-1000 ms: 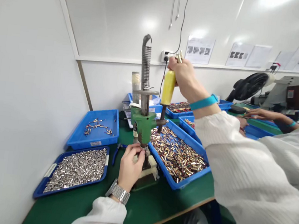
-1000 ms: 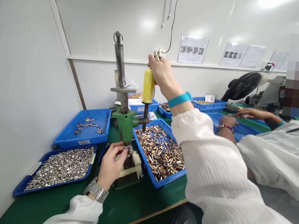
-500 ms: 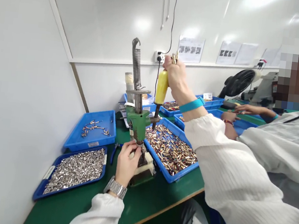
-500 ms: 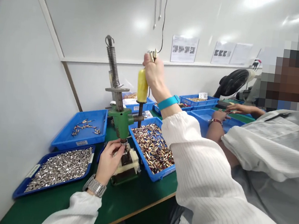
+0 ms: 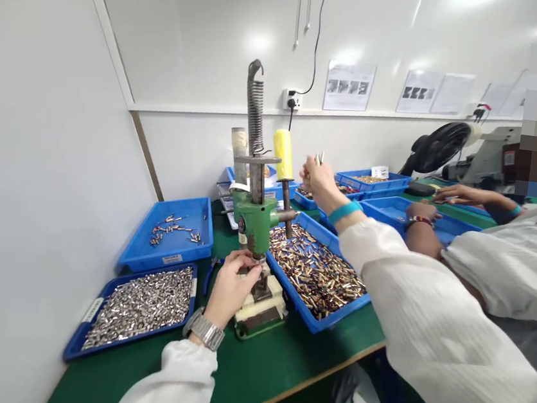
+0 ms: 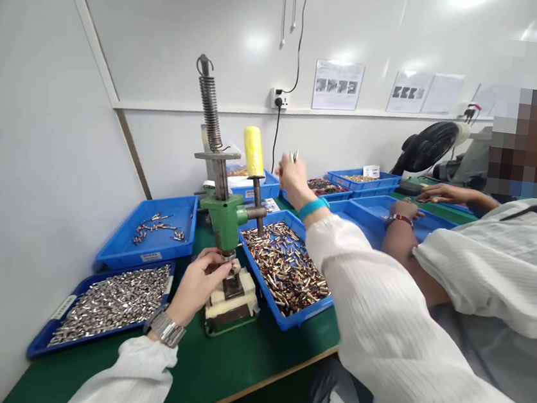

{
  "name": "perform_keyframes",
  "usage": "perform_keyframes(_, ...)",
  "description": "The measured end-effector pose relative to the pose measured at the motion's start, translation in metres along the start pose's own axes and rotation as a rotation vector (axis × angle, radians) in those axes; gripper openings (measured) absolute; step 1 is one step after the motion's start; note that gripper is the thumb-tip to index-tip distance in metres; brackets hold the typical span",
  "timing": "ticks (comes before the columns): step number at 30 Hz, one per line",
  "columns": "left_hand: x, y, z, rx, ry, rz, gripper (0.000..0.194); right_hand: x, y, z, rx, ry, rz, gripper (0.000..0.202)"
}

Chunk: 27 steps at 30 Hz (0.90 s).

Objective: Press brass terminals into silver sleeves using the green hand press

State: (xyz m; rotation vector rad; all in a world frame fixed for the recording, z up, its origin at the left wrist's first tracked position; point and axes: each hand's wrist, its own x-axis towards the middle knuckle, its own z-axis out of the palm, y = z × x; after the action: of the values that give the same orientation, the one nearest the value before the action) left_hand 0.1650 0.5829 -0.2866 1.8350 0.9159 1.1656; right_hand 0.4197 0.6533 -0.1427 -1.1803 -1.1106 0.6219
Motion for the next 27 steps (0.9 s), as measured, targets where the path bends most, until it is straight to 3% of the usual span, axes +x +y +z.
perform_keyframes(1,0.000,0.001,-0.001,-0.040,-0.020,-0.036,0.016,-0.017,0.021,-0.009,-0.005,-0.032,0.105,0.030)
perform_keyframes(2,0.000,0.003,-0.002,-0.095,-0.042,-0.084,0.017,-0.035,0.042,-0.018,0.053,-0.162,0.336,0.030)
perform_keyframes(3,0.001,0.004,-0.002,-0.164,-0.068,-0.142,0.018,-0.053,0.061,-0.027,0.061,-0.234,0.458,0.028)
perform_keyframes(6,0.014,0.005,-0.008,-0.315,-0.163,-0.291,0.022,-0.096,0.102,-0.051,0.091,-0.349,0.664,0.032)
perform_keyframes(8,0.034,0.004,-0.021,-0.289,-0.154,-0.295,0.026,-0.108,0.115,-0.060,0.124,-0.377,0.740,0.034)
perform_keyframes(12,0.077,0.003,-0.073,-0.056,0.128,-0.251,0.036,-0.109,0.122,-0.066,0.192,-0.367,0.762,0.036)
perform_keyframes(14,0.082,-0.001,-0.105,0.098,0.292,-0.242,0.039,-0.108,0.124,-0.067,0.240,-0.366,0.717,0.035)
perform_keyframes(16,0.069,-0.012,-0.133,0.230,0.368,-0.250,0.040,-0.108,0.127,-0.067,0.284,-0.369,0.677,0.033)
perform_keyframes(17,0.058,-0.021,-0.144,0.370,0.326,-0.281,0.040,-0.108,0.129,-0.068,0.296,-0.375,0.667,0.032)
perform_keyframes(19,0.033,-0.042,-0.161,0.557,0.111,-0.327,0.042,-0.109,0.133,-0.068,0.283,-0.398,0.683,0.032)
perform_keyframes(22,0.003,-0.071,-0.171,0.812,-0.150,-0.292,0.044,-0.106,0.138,-0.066,0.245,-0.441,0.763,0.037)
perform_keyframes(24,-0.006,-0.081,-0.170,0.997,-0.245,-0.233,0.041,-0.101,0.139,-0.064,0.247,-0.430,0.837,0.039)
perform_keyframes(27,-0.007,-0.084,-0.162,1.226,-0.275,-0.186,0.037,-0.094,0.132,-0.062,0.270,-0.395,0.852,0.027)
